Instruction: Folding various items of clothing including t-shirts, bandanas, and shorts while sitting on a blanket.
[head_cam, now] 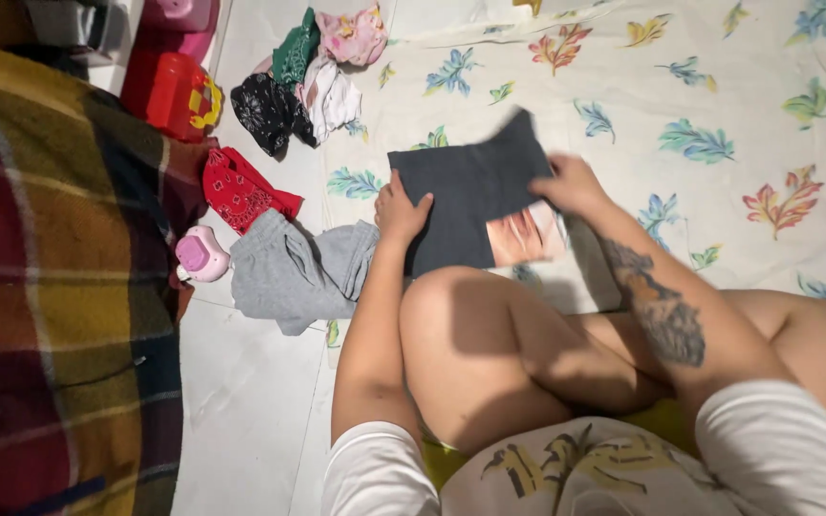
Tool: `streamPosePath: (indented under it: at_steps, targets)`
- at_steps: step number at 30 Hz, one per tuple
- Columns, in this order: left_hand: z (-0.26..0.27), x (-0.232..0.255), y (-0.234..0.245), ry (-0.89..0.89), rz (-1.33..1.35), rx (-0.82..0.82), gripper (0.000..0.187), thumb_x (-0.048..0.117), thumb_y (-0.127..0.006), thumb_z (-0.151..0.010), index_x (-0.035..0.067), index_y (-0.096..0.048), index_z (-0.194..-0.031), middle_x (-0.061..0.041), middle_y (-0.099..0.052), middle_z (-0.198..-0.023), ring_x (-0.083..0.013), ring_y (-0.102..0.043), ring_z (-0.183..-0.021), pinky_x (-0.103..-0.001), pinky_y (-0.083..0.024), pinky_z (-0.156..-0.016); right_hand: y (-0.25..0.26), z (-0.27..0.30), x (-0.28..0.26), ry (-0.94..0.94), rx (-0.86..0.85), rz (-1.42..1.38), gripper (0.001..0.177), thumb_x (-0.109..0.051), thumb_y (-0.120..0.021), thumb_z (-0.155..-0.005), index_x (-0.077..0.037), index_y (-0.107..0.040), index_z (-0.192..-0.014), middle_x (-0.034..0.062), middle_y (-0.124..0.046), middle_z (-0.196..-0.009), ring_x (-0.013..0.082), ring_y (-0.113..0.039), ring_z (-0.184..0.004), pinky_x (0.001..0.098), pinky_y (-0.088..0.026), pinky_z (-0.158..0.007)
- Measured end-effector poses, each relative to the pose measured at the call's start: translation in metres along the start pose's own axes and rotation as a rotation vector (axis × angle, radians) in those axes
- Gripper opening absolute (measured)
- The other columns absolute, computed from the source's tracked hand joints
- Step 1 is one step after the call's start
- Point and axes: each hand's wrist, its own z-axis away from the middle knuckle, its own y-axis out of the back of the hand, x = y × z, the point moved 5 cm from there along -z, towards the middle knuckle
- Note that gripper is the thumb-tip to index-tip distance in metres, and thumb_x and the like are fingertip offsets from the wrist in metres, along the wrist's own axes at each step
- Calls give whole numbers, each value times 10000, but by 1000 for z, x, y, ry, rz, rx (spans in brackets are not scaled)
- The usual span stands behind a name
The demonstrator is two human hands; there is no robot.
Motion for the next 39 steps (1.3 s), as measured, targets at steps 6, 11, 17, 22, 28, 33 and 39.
streamPosePath:
  at_steps: [6,11,17,22,28,33,39]
  targets:
    - [12,69,30,58,865,-563,680,566,-473,-1032,86,-454,-1514,-111,-673,-1157,-218,-604,-867,-352,-503,-765,59,29,-183,535,218,394,327,-122,-755,-774,-40,-733,-1091,206,-680,-1072,419,-638,-1007,487,-512,-889]
    - [44,137,92,-156,725,-441,624,440,-537,-970,173,-392,-1515,-87,-691,-1167,-194,-647,-927,-352,-538,-803,102,94,-236,874,397,662,310,-109,-773,-815,-76,-723,-1119,135,-638,-1074,374,-612,-1080,482,-491,-905]
    - [69,169,69,-378,96,-401,538,388,-644,-911,99,-628,-1364,-172,-745,-1214,-301,-713,-1108,-367,-532,-973,96,175,-114,1230,412,1226,309,-196,-664,-832,-160,-707,-1136,57,-593,-984,251,-593,-956,443,-470,-887]
    - [80,202,45,-462,-71,-474,554,427,-671,-910,104,-625,-1358,-163,-726,-1208,-331,-695,-1116,-396,-527,-976,46,207,71,892,-196,944,233,-211,-619,-846,-216,-690,-1068,76,-629,-984,280,-636,-873,418,-531,-718]
    - [74,276,33,-576,15,-357,497,398,-677,-901,120,-665,-1312,-174,-714,-1224,-349,-681,-1134,-401,-523,-976,21,171,108,-544,156,-834,313,-260,-703,-992,-174,-562,-1258,41,-595,-1046,202,-559,-814,403,-532,-652]
    - [83,309,-16,-473,636,-178,417,285,-693,-929,44,-679,-1269,-166,-771,-1119,-258,-715,-1010,-334,-549,-885,-38,158,143,-913,564,-1077,403,-431,-641,-976,-212,-601,-1311,27,-598,-1187,235,-514,-887,452,-459,-695]
    - [172,245,-150,63,1505,376,416,201,-605,-1020,23,-502,-1382,-126,-633,-1252,-188,-614,-1115,-301,-476,-959,-34,165,179,-876,923,-689,811,-391,-843,-906,77,-398,-1396,287,-547,-1291,365,-609,-1091,425,-519,-904]
